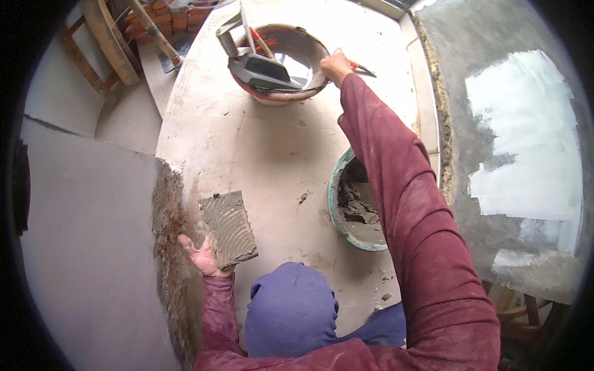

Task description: The person scoops cement from a bucket using a trowel and applies it to a rectangular block. They then place the block against a wall and use a hammer to tap it into position. The person repeats this process, applying cement and adjusting the block.

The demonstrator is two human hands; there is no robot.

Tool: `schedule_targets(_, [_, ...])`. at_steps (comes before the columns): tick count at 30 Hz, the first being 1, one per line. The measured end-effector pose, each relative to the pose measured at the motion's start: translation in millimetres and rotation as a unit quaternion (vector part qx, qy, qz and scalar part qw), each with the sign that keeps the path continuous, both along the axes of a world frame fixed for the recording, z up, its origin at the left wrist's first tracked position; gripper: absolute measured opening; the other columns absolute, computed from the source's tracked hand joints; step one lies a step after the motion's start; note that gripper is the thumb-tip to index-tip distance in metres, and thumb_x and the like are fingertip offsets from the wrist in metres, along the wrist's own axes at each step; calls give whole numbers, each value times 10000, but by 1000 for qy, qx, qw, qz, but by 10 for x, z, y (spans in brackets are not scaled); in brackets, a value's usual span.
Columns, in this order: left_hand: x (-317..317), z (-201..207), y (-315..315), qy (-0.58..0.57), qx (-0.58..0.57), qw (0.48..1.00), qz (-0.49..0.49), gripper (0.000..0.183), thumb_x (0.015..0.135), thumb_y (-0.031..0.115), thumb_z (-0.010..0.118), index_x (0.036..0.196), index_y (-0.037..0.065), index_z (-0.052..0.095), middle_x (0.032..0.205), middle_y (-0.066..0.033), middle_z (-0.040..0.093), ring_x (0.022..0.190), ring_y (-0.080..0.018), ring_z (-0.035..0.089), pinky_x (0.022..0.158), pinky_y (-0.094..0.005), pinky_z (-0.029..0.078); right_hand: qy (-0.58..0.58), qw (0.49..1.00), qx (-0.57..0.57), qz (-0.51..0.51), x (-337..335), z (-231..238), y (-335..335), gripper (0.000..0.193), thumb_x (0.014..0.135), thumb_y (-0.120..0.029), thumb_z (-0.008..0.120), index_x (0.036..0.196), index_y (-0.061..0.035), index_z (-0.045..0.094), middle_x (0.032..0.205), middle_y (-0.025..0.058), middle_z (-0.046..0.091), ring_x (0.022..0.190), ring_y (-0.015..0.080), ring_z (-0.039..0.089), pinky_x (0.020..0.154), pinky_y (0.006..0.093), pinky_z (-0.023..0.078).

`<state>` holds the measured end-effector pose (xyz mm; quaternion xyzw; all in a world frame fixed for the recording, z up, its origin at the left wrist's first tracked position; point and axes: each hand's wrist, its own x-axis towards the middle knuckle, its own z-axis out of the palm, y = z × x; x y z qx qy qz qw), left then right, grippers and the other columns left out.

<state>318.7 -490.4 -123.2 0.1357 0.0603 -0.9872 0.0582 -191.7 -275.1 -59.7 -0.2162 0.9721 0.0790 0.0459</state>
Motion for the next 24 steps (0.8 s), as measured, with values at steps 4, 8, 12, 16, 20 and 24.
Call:
schedule_targets(4, [-5,86,-63,-38,-35,999,-14,1052,741,759,514,1453,45,216,1451,-226,300,1292,-401,352,1041,-580,321,-152,843,-476,-201,497,-8,-195,190,848,-73,551,1026,-12,579,862,119,620,616,260,593,743,394,498])
schedule_targets(8, [-253,196,-31,9,-42,998,-48,1057,749,760,500,1460,40,195,1459,-225,286,1299,-406,341,1045,-591,306,-368,720,-507,-298,735,78,13,219,827,-49,575,1042,-11,559,886,85,603,653,227,580,834,414,475])
schedule_targets(12, [-401,195,37,17,-31,998,-61,1071,753,759,490,1469,36,157,1479,-229,246,1326,-414,298,1057,-604,274,-413,653,-525,-356,992,138,237,182,863,-79,577,1032,-13,557,1029,107,555,914,183,539,880,392,458])
schedule_targets(16, [-437,202,72,13,-56,996,-68,1103,735,773,496,1474,39,132,1492,-242,199,1344,-428,259,1067,-623,240,-405,656,-540,-339,1538,465,129,258,877,-107,569,1052,83,552,913,103,598,852,168,603,695,285,537])
schedule_targets(20, [-447,230,65,44,-46,994,-85,1120,725,766,517,1459,5,148,1472,-279,200,1325,-466,267,1052,-689,168,-371,904,-203,-69,1402,1006,219,224,822,-173,579,866,35,651,696,99,636,537,176,631,433,283,506])
schedule_targets(24, [-379,217,50,19,-39,997,-60,1139,712,779,518,1456,-1,149,1462,-285,212,1322,-467,272,1036,-715,162,-251,875,-409,-62,589,690,-332,276,834,-239,555,823,23,640,669,71,627,557,149,593,487,272,483])
